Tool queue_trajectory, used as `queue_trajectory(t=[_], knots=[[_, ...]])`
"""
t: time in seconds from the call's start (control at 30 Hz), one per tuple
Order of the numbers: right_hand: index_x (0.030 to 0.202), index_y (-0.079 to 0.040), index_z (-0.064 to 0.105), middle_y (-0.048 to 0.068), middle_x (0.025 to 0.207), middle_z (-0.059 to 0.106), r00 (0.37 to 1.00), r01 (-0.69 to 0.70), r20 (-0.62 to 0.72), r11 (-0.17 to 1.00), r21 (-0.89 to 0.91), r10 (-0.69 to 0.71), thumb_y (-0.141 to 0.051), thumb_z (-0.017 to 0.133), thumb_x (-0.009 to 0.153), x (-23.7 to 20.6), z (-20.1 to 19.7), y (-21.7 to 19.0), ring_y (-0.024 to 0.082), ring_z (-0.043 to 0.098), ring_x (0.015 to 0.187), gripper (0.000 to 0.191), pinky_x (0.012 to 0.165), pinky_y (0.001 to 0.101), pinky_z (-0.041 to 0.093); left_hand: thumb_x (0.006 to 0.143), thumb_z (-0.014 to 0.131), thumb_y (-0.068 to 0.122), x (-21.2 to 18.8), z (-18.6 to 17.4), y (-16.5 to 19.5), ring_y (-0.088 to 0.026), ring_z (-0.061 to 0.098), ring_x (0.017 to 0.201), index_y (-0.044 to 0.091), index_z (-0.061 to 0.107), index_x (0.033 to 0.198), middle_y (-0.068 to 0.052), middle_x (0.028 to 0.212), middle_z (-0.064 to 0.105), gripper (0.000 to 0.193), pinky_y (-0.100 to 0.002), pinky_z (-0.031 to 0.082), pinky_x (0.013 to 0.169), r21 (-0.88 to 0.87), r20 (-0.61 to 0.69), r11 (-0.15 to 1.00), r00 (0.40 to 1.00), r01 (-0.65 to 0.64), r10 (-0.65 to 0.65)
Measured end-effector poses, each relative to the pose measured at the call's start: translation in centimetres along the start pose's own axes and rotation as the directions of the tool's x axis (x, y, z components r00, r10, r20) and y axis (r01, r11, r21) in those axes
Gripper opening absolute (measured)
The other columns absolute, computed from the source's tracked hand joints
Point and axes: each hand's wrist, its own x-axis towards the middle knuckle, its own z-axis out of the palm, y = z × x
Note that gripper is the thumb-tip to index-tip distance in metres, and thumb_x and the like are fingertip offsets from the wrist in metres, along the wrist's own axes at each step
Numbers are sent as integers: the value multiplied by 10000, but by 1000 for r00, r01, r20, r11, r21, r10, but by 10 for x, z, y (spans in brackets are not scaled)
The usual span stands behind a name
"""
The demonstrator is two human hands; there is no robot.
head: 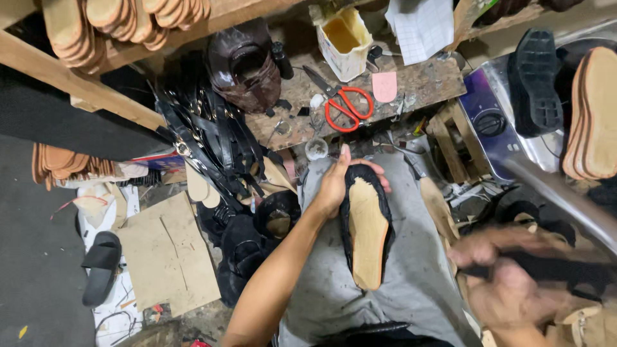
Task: The person sits on the workshop floor and flexes a tan insole in their hands, then fits it into a black fuzzy shoe upper, pressing and adjusting it to seat properly. They later use a hammer to tap and set the insole and upper assembly while holding the shoe on their lap.
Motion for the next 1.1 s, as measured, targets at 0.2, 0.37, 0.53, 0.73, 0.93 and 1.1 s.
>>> queue_trajectory(t=[0.2,0.37,0.53,0.73,0.93,1.1], knots=[[985,-67,606,76,784,610,942,-42,216,730,-682,256,-224,643,956,-28,-7,50,234,617,721,164,624,333,516,1045,229,696,1,-4,-5,-362,732,943,-79,653,1106,-251,1002,729,886,-468,596,887,-3,-9,1000,1000,-24,24],[1038,-68,622,71,767,619,972,-221,12,934,-281,234,-229,704,940,-27,19,46,169,611,673,205,621,333,512,1046,232,702,2,-7,-11,-370,737,896,-71,651,1068,-238,954,728,880,-473,611,840,-71,-34,997,999,0,-2],[1006,-8,630,126,780,634,935,-60,210,710,-702,286,-213,721,910,8,30,40,174,592,678,244,641,319,493,1051,247,716,9,-14,-14,-311,709,895,-84,680,1102,-208,993,728,912,-437,587,840,118,-90,989,991,-93,103],[1117,-11,546,108,859,498,925,-299,227,952,-63,306,-205,627,1033,16,36,39,146,457,718,226,640,292,410,1011,280,725,10,-22,-26,-298,746,863,-26,624,1109,-195,945,735,832,-427,599,836,57,-147,996,986,-64,72],[1080,18,663,167,706,652,952,-13,226,760,-650,209,-236,706,880,32,51,13,224,591,546,326,549,359,504,1030,199,748,6,-22,-28,-281,710,870,-9,674,1101,-192,939,733,896,-401,565,847,106,-112,991,990,-76,88],[1092,22,601,192,779,633,945,5,280,848,-530,170,-263,735,947,40,64,17,256,630,713,346,631,371,515,1046,225,718,5,-22,-30,-307,708,960,-21,657,1109,-183,1007,714,859,-429,555,925,63,4,985,987,-158,158]])
